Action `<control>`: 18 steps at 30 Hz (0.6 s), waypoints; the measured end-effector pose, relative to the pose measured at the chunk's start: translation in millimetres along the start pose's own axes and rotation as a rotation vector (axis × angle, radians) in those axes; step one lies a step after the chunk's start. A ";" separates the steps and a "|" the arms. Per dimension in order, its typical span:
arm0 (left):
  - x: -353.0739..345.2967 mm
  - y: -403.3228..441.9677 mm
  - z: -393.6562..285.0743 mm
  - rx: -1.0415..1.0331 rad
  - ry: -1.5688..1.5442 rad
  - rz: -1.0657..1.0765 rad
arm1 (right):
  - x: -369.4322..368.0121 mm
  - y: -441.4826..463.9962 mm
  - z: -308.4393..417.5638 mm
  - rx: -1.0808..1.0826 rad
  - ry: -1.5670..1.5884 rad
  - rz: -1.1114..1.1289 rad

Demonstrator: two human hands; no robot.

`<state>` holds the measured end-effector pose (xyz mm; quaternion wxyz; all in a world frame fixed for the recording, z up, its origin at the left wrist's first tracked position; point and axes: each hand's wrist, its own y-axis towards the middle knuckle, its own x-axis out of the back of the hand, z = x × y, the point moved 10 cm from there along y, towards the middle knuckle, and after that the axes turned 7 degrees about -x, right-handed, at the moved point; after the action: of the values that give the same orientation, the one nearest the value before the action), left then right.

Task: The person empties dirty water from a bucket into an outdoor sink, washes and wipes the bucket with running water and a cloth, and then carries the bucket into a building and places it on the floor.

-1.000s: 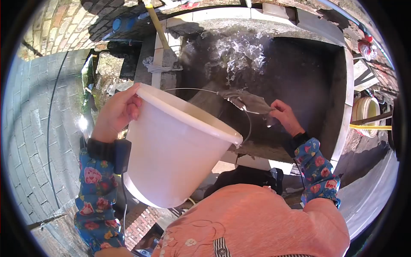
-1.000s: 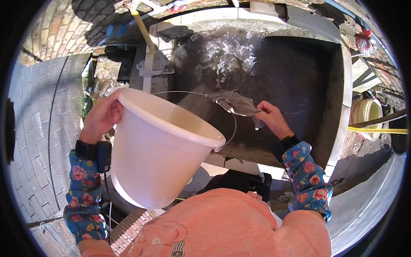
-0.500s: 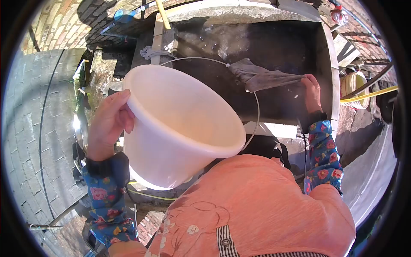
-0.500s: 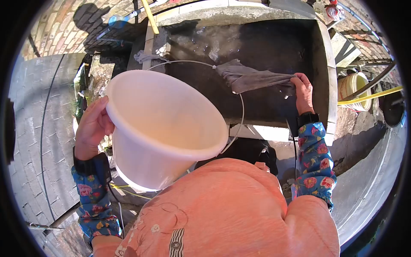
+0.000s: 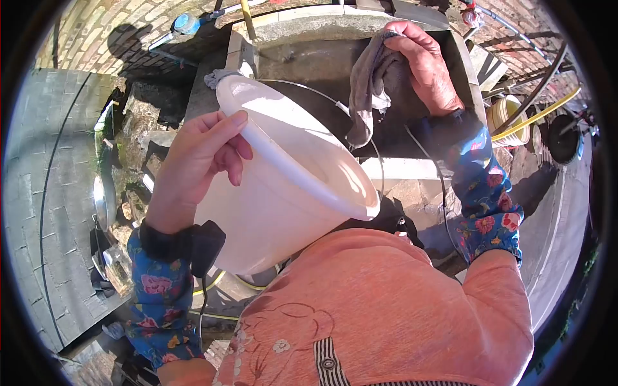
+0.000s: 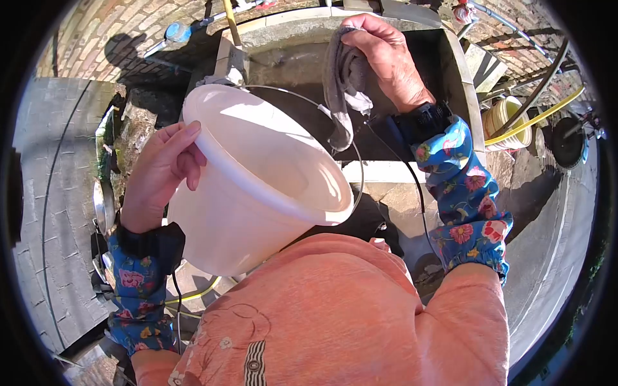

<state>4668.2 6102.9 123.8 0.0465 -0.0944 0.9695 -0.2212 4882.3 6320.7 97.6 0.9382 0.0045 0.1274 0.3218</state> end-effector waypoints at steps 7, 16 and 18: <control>20.8 -16.7 1.9 -0.040 -0.008 -0.114 | 29.1 3.8 136.4 0.277 -0.127 -0.251; 76.4 -100.5 23.6 -0.124 -0.105 -0.402 | 149.6 -57.6 -28.1 -0.254 -0.661 -0.197; 80.6 -108.2 34.5 -0.133 -0.206 -0.466 | 168.9 -88.2 -97.1 -0.408 -0.670 -0.184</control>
<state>4611.6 5976.3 136.3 0.0865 -0.3400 0.9242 -0.1511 5040.4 6345.8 -44.2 0.9343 -0.0885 -0.2523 0.2359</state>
